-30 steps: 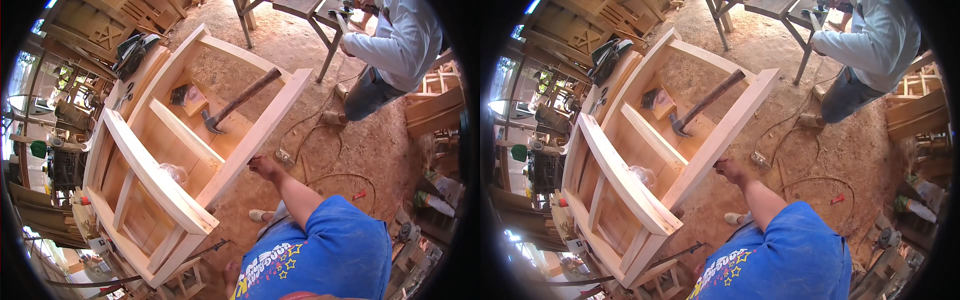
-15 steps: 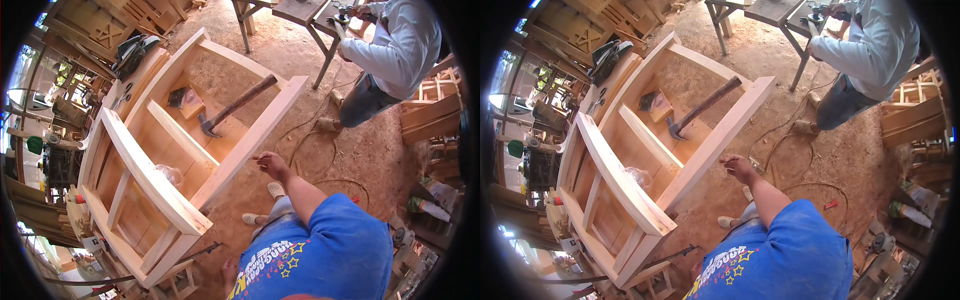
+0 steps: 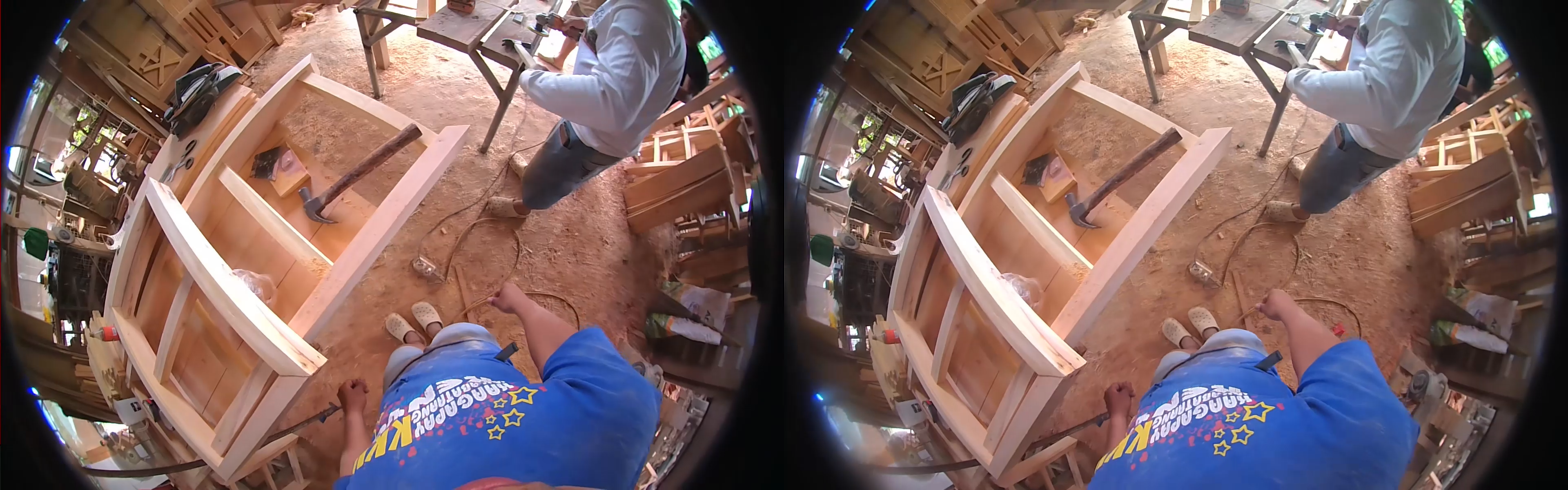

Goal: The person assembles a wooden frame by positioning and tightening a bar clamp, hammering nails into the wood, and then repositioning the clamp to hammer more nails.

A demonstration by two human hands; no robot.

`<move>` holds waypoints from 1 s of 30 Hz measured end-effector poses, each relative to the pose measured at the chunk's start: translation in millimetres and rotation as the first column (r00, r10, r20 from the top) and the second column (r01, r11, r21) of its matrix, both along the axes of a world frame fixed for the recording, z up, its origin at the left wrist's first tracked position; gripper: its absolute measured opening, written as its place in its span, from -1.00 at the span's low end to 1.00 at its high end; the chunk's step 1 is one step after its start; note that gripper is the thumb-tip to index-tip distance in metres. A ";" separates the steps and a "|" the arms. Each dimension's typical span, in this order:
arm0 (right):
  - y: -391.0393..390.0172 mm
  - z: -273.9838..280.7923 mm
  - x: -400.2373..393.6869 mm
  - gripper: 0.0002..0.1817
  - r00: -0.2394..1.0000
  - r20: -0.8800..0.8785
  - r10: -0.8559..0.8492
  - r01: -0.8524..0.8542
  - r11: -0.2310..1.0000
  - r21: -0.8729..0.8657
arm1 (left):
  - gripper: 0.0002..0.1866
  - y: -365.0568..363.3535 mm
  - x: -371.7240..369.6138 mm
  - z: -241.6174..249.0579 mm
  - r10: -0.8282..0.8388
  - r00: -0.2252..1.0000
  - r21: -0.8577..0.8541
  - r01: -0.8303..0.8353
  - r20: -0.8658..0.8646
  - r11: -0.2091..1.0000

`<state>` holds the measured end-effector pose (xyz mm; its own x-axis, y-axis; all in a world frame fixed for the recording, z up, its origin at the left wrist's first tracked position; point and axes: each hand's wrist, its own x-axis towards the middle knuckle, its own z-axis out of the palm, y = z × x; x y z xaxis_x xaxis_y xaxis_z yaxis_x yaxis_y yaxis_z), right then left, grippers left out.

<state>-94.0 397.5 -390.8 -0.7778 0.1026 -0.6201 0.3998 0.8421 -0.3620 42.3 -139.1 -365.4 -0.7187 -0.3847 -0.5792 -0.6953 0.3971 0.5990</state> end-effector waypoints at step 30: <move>8.6 113.1 -25.7 -0.68 0.985 0.061 -0.161 0.160 0.987 0.022 | -0.21 60.8 -180.8 -68.0 0.537 0.695 0.840 -0.541 0.479 -0.049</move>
<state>-119.7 406.1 -277.7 -0.7105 0.2338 -0.6637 0.5514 0.7710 -0.3187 -138.6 -78.3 -433.4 -0.5658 0.1212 -0.8156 -0.4136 -0.8974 0.1536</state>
